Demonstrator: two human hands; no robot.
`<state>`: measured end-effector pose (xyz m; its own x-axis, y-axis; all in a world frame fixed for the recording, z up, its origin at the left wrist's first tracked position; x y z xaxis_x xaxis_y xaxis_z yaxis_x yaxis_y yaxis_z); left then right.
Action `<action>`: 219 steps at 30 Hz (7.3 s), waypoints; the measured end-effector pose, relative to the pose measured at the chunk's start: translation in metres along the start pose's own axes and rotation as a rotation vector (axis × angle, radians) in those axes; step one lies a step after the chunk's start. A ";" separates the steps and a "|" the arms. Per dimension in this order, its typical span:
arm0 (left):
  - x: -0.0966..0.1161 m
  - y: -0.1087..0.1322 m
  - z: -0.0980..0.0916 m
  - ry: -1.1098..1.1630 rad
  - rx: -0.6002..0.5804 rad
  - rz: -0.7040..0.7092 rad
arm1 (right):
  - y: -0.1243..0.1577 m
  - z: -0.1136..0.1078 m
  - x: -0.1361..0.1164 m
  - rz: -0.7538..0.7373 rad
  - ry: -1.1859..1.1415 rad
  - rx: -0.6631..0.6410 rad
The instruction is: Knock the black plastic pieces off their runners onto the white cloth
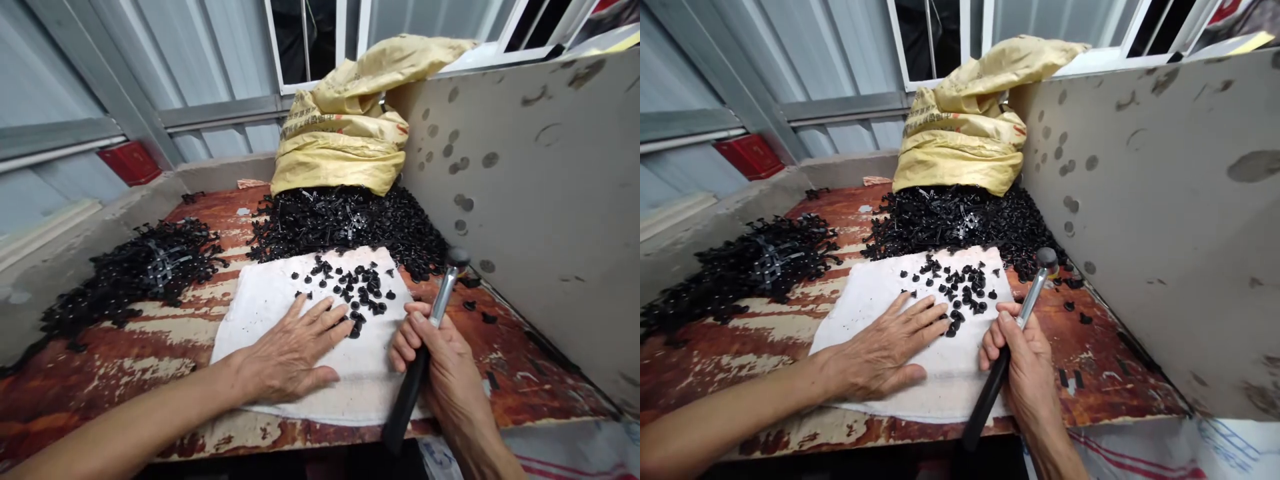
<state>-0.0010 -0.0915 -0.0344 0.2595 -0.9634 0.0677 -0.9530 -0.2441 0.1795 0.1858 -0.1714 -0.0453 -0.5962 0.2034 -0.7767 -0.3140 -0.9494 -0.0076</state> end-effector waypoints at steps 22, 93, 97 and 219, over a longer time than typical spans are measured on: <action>-0.003 0.065 0.023 0.016 0.195 -0.200 | 0.001 -0.003 0.000 0.065 0.005 0.033; -0.021 -0.007 -0.031 0.100 -0.043 -0.513 | 0.003 -0.007 -0.002 0.072 -0.031 0.038; -0.025 -0.013 -0.034 0.277 -0.055 -0.487 | 0.002 -0.007 -0.002 0.074 -0.024 0.028; -0.121 -0.074 -0.058 0.141 0.511 -0.643 | 0.007 -0.004 -0.003 0.083 -0.083 0.049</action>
<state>0.0466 0.0497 0.0007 0.7624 -0.6038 0.2328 -0.5567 -0.7954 -0.2396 0.1886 -0.1793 -0.0459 -0.6800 0.1451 -0.7187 -0.2954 -0.9514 0.0874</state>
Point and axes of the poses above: each hand's wrist, its own y-axis away from the middle knuckle, its own z-axis out of the palm, x = y × z, the point moved 2 cm from there along -y, towards the middle knuckle, and after that the axes turned 13 degrees about -x, right-handed, at the moved point
